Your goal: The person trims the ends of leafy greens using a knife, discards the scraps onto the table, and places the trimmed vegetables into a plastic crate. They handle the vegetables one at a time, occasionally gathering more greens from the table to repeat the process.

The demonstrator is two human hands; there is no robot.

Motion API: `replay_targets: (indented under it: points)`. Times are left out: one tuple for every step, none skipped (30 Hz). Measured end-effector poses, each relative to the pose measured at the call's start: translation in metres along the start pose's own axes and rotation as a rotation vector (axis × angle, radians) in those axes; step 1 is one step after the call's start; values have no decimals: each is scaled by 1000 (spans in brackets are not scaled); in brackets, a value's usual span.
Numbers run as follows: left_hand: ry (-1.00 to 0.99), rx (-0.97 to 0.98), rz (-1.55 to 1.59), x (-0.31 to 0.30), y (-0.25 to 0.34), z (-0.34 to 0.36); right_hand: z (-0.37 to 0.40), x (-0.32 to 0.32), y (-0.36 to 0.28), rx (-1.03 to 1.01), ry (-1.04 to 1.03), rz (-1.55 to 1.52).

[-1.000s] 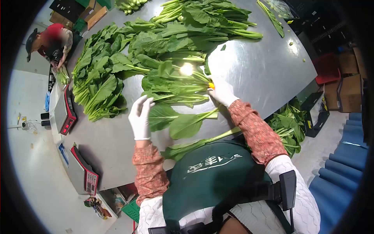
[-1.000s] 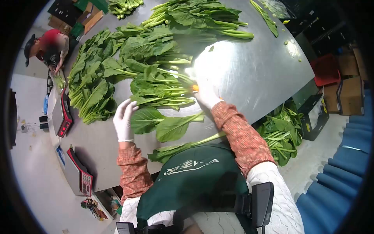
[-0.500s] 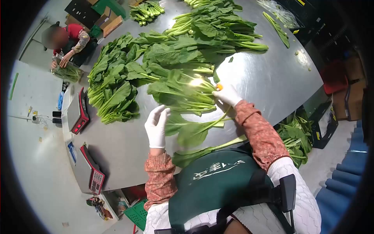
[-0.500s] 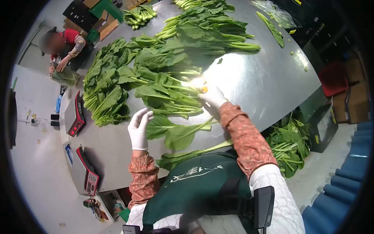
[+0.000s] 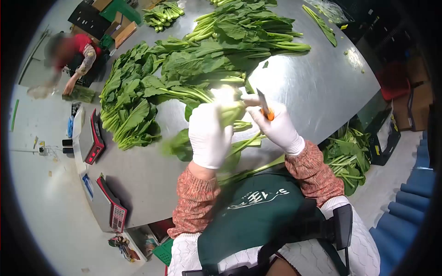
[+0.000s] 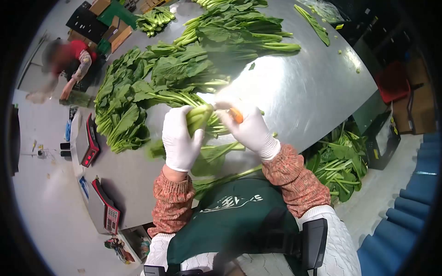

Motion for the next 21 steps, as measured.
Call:
replay_targets:
  points:
    - [4, -34, 45, 5, -8, 3, 4, -1, 7, 29, -5, 99]
    - [4, -71, 92, 10, -15, 6, 11, -1, 12, 64, -12, 196]
    - [27, -41, 145, 13, -13, 9, 16, -1, 16, 101, -18, 293]
    - [25, -45, 160, 17, -13, 11, 19, 4, 12, 9, -8, 347]
    - [23, -50, 175, 20, -12, 12, 22, 9, 13, 6, -28, 373]
    - [22, -54, 191, 23, -10, 13, 23, 13, 10, 2, -48, 399]
    - [19, -70, 209, 23, -9, 14, 24, 14, 11, -3, -50, 410]
    - [-15, -103, 267, 27, -11, 14, 23, 14, 13, -12, -51, 421]
    - [-48, -138, 324, 30, -14, 16, 23, 14, 16, -23, -55, 432]
    - [-78, -176, 380, 34, -18, 17, 25, 15, 25, 29, -70, 388]
    - [-84, -165, 396, 36, -20, 18, 28, 16, 34, 80, -87, 343]
    - [-112, -191, 463, 37, -21, 20, 32, 19, 47, 132, -105, 296]
    - [-139, -216, 529, 36, -21, 21, 42, 20, 87, 264, -133, 311]
    - [-166, -237, 594, 36, -22, 23, 56, 22, 133, 300, -191, 407]
    - [-163, -204, 591, 33, -21, 24, 66, 13, 130, 482, -164, 200]
    - [-221, -199, 607, 38, -23, 21, 77, 8, 128, 657, -148, -4]
    - [-285, -211, 626, 44, -26, 24, 87, 9, 145, 596, -133, -52]
    - [-366, -228, 644, 50, -29, 33, 83, 7, 126, 530, -174, -28]
    - [-417, -143, 626, 58, -27, 36, 77, 13, 93, 469, -262, -195]
    - [-521, -178, 648, 72, -28, 45, 68, 18, 63, 394, -340, -356]
    - [-603, -175, 702, 79, -21, 49, 69, 29, 52, 361, -438, -398]
Point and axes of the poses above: each hand's wrist, its own z-axis away from the middle knuckle, its own x-axis out of the palm, y = z × x, the point moved 10 cm from there along -z, towards the middle knuckle, and after that the axes turned 6 degrees about -y, right-handed, at the moved point
